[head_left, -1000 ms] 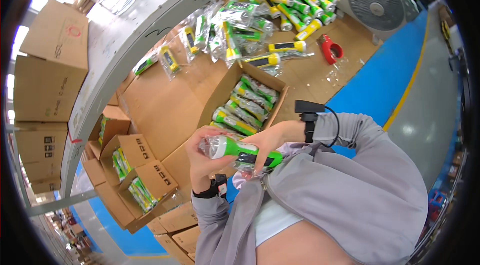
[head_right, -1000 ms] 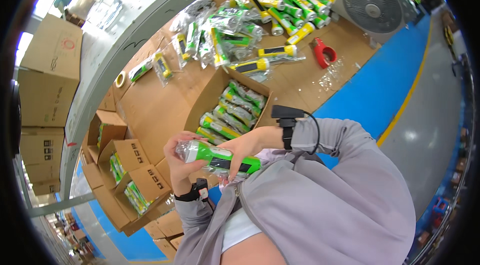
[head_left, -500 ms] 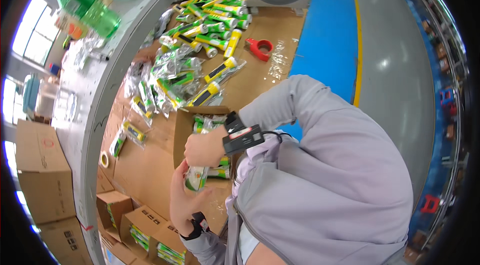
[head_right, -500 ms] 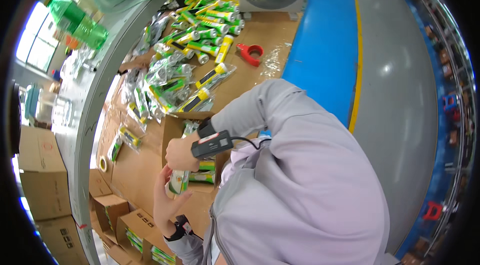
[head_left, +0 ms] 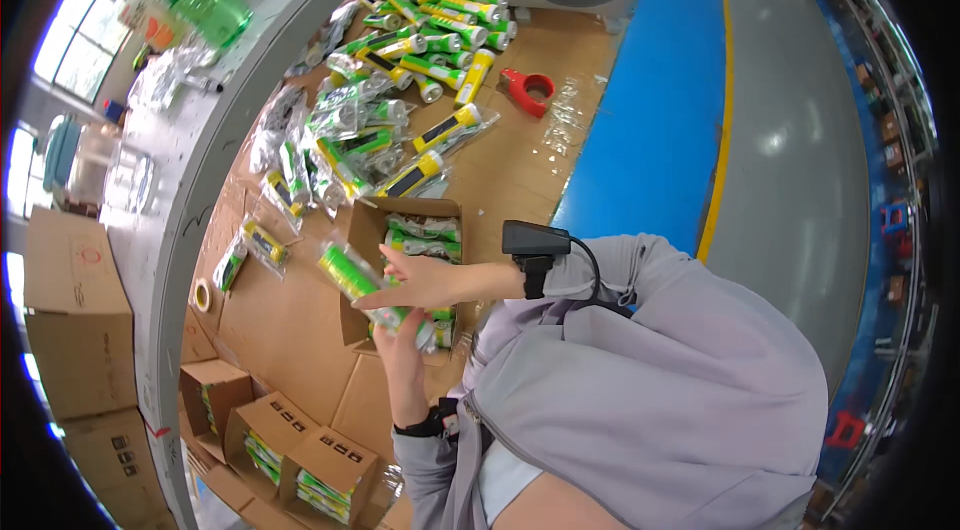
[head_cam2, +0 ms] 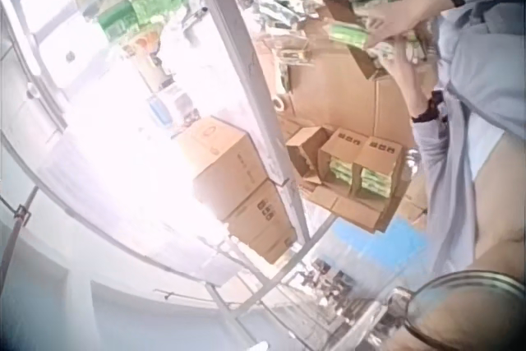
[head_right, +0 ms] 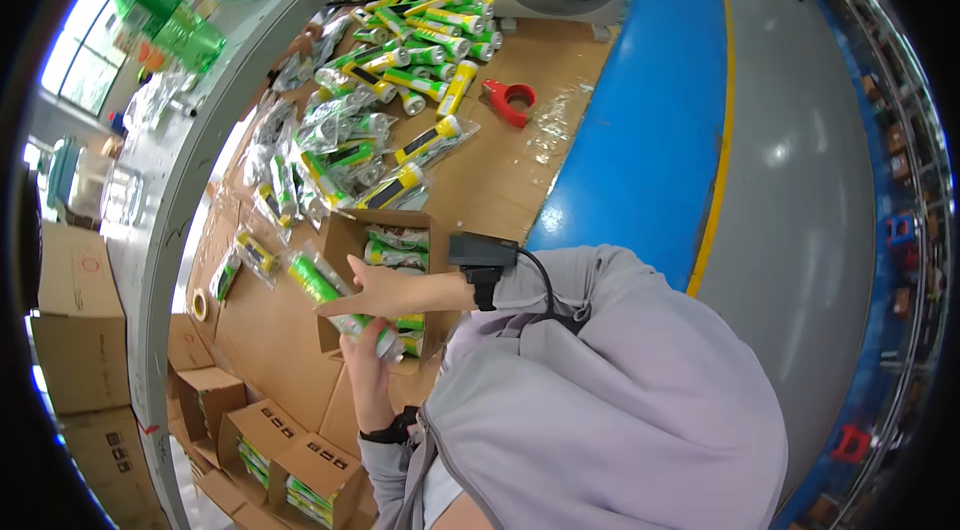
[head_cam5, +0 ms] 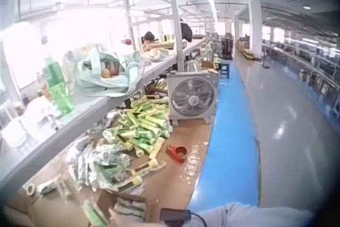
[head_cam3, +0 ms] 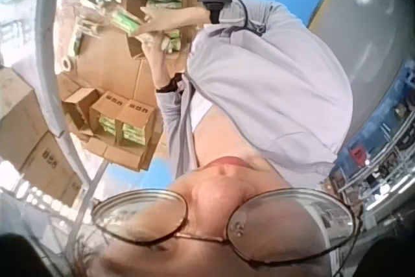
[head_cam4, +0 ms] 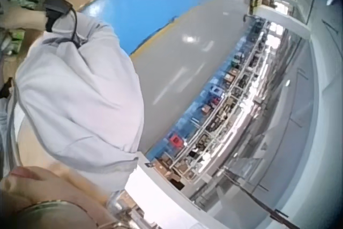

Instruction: Packing individual flashlights in plastic sleeves into a cardboard box for shipping.

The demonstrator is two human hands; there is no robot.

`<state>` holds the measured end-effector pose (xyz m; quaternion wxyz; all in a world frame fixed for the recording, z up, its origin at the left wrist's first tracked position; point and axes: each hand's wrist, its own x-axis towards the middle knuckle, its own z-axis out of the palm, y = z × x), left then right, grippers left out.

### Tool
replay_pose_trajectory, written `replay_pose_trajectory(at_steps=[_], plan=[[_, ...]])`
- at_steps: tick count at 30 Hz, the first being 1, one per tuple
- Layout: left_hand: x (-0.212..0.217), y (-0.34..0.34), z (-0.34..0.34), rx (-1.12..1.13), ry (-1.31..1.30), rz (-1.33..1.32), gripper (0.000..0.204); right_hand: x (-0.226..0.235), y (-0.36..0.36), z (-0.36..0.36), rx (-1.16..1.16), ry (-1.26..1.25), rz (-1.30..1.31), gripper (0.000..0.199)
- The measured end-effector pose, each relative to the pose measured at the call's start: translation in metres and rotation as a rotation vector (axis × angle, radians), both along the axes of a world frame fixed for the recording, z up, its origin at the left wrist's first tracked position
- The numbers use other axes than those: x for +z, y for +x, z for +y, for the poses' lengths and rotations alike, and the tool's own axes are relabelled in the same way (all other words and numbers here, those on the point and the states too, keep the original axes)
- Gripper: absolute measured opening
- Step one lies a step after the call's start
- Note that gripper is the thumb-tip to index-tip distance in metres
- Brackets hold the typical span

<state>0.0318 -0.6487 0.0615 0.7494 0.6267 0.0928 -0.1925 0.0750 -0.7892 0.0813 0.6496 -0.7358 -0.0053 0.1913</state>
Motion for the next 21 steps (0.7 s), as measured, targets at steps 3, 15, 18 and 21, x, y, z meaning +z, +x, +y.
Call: replay_pose_trajectory(at_steps=[3, 15, 18, 21], plan=[[-0.011, -0.008, -0.034, 0.012, 0.077, -0.283, 0.038, -0.005, 0.001, -0.002, 0.080, 0.093, -0.041, 0.079], [-0.035, -0.028, 0.024, 0.528, 0.960, -0.433, 0.083, -0.014, 0.122, -0.019, 0.975, -0.780, 0.264, 0.059], [-0.065, -0.028, 0.039, 0.480, 0.718, -0.389, 0.093, -0.053, 0.133, 0.011, 1.099, -0.828, 0.102, 0.058], [-0.070, -0.032, 0.045, 0.452, 0.489, -0.383, 0.092, -0.082, 0.119, 0.032, 1.177, -0.878, -0.150, 0.056]])
